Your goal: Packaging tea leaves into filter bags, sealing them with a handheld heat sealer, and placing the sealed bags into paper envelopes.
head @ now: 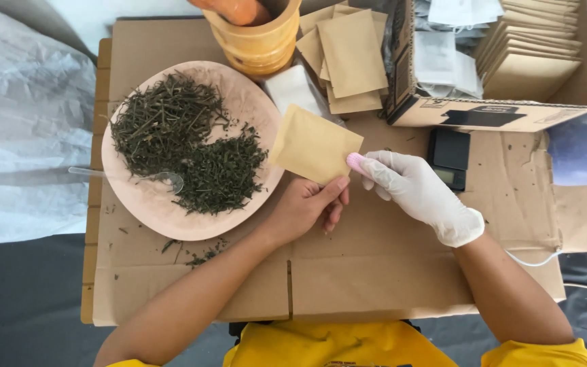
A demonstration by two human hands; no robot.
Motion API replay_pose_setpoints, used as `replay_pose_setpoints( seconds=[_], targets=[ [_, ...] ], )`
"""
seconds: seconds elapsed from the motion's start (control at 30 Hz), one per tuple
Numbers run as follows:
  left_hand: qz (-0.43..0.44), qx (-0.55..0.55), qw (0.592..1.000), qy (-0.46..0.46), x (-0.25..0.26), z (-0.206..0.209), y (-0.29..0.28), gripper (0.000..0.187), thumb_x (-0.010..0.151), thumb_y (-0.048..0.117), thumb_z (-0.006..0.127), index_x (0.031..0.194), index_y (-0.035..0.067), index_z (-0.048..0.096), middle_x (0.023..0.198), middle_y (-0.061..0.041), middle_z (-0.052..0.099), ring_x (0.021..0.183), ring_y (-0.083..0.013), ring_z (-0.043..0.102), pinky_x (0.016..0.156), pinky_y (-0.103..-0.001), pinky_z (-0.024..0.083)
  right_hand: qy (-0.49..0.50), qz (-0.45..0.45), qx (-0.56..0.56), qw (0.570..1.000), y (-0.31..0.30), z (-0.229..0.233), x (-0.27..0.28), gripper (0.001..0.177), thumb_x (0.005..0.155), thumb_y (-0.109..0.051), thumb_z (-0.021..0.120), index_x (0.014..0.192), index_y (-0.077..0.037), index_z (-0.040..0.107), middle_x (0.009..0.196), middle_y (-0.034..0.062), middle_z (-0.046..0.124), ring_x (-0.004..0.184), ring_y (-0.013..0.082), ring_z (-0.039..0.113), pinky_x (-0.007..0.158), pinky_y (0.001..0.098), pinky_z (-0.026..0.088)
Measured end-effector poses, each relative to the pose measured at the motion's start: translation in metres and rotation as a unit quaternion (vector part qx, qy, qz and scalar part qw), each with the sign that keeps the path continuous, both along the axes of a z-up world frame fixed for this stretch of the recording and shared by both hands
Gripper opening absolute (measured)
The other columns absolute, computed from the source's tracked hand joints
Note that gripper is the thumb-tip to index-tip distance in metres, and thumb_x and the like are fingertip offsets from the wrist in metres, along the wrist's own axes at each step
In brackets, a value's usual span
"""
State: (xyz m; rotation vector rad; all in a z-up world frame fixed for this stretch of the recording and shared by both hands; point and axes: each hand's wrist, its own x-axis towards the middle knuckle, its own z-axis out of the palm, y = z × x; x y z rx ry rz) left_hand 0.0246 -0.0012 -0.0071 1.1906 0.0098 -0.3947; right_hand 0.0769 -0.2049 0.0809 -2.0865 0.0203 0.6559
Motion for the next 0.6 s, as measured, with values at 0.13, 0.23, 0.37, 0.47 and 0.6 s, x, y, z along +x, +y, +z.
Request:
replay_pose_setpoints(
  seconds=[0.13, 0.23, 0.37, 0.47, 0.6],
  targets=[
    [-0.013, 0.008, 1.0, 0.007, 0.003, 0.003, 0.002, 0.041, 0.118, 0.023, 0.062, 0.088, 0.0, 0.077, 0.058, -0.013, 0.07, 0.046, -0.0179, 0.069, 0.041, -0.031, 0.06, -0.007, -0.016, 0.012, 1.0, -0.002, 0.003, 0.002, 0.043, 0.117, -0.044, 0.065, 0.089, -0.017, 0.081, 0.058, 0.0043, 0.059, 0.059, 0.0143, 0.045, 0.059, 0.0325, 0.045],
    [-0.017, 0.004, 1.0, 0.004, -0.002, 0.004, 0.004, 0.04, 0.117, 0.022, 0.064, 0.087, 0.0, 0.077, 0.058, -0.014, 0.071, 0.046, -0.0191, 0.07, 0.041, -0.032, 0.06, -0.015, -0.035, 0.018, 0.999, -0.006, -0.002, 0.0, 0.043, 0.117, -0.045, 0.065, 0.09, -0.015, 0.079, 0.059, 0.005, 0.058, 0.057, 0.0139, 0.046, 0.057, 0.0296, 0.043],
    [-0.047, 0.025, 0.999, -0.003, -0.004, 0.0, 0.007, 0.04, 0.118, 0.023, 0.064, 0.088, 0.0, 0.077, 0.058, -0.013, 0.071, 0.048, -0.0188, 0.07, 0.043, -0.032, 0.06, -0.051, -0.075, 0.027, 0.996, -0.014, 0.002, 0.013, 0.041, 0.119, -0.045, 0.063, 0.096, -0.016, 0.081, 0.059, 0.0064, 0.06, 0.057, 0.0157, 0.048, 0.057, 0.0309, 0.045],
    [-0.057, 0.042, 0.998, 0.001, -0.012, 0.001, 0.008, 0.039, 0.119, 0.025, 0.064, 0.092, 0.001, 0.079, 0.061, -0.013, 0.073, 0.051, -0.0181, 0.071, 0.048, -0.032, 0.062, -0.073, -0.1, 0.034, 0.992, -0.028, 0.015, 0.016, 0.039, 0.122, -0.044, 0.061, 0.104, -0.016, 0.082, 0.061, 0.0077, 0.061, 0.057, 0.0169, 0.052, 0.058, 0.0313, 0.047],
    [-0.021, 0.017, 1.0, 0.002, -0.008, 0.002, 0.003, 0.035, 0.12, 0.026, 0.062, 0.102, 0.001, 0.079, 0.066, -0.013, 0.074, 0.053, -0.0179, 0.072, 0.048, -0.032, 0.064, -0.054, -0.042, 0.023, 0.997, -0.027, 0.025, 0.009, 0.044, 0.119, -0.048, 0.061, 0.1, -0.014, 0.083, 0.063, 0.0084, 0.065, 0.058, 0.0171, 0.051, 0.059, 0.0317, 0.045]
  ],
)
